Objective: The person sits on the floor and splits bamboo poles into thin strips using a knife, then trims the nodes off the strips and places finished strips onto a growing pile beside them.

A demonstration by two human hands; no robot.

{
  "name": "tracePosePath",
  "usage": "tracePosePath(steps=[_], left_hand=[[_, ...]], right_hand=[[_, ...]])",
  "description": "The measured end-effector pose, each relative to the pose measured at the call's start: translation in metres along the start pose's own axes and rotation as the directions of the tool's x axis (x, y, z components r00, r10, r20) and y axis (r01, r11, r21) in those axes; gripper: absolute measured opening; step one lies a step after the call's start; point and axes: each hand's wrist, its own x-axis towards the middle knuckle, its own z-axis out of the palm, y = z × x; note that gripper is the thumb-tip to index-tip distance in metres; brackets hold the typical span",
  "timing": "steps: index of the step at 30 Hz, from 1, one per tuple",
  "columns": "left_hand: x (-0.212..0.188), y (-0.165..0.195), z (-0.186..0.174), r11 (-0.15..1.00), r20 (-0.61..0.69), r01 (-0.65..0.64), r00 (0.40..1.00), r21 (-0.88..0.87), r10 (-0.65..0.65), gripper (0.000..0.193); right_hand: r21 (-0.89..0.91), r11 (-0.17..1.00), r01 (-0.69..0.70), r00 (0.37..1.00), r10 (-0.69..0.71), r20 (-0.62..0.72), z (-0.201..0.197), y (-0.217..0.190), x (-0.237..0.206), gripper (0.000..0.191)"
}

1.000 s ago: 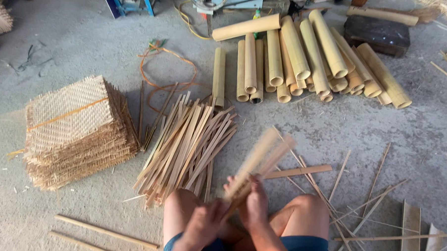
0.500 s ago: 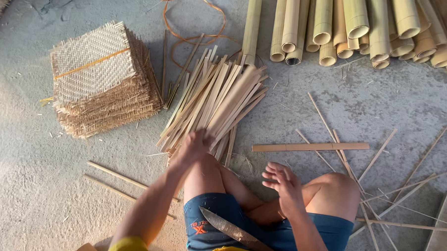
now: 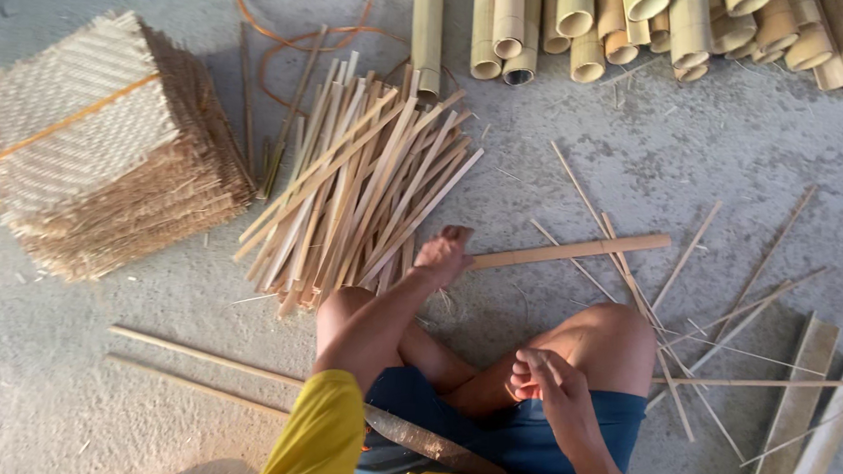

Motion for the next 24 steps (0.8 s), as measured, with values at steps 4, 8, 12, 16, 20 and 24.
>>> tracePosePath(steps=[4,8,12,16,20,24], left_hand=[[0.028,0.012,0.047,0.992,-0.021,-0.011,1.0,0.128,0.013,0.067],[0.039,0.013,0.07,0.962,0.008,0.0,1.0,0.272,-0.002,0.029],[0.031,0.015,0.056,0.967,0.117,0.143,0.986,-0.21,-0.12,0.028],[-0.007,0.012,0.031,0.886,0.183,-0.011,0.977,-0.464,0.108,0.026],[-0.084,-0.005,0.03,0.843,0.309,0.023,0.935,-0.538,0.172,0.013],[-0.149,-0.014,0.063,0.809,0.553,0.049,0.754,-0.586,0.355,0.011]], right_hand=[[-0.183,0.983,-0.009,1.0,0.01,0.001,-0.019,0.004,-0.019,0.043],[-0.197,0.98,-0.026,0.999,0.016,-0.05,-0.038,0.004,-0.018,0.042],[-0.183,0.983,-0.032,0.996,0.015,-0.09,-0.05,-0.003,-0.002,0.04],[-0.134,0.963,0.235,0.949,-0.257,-0.182,-0.064,-0.036,0.018,0.048],[0.028,0.913,0.408,0.886,-0.388,-0.254,-0.08,-0.097,0.051,0.068],[0.307,0.763,0.569,0.822,-0.518,-0.238,-0.067,-0.142,0.079,0.048]])
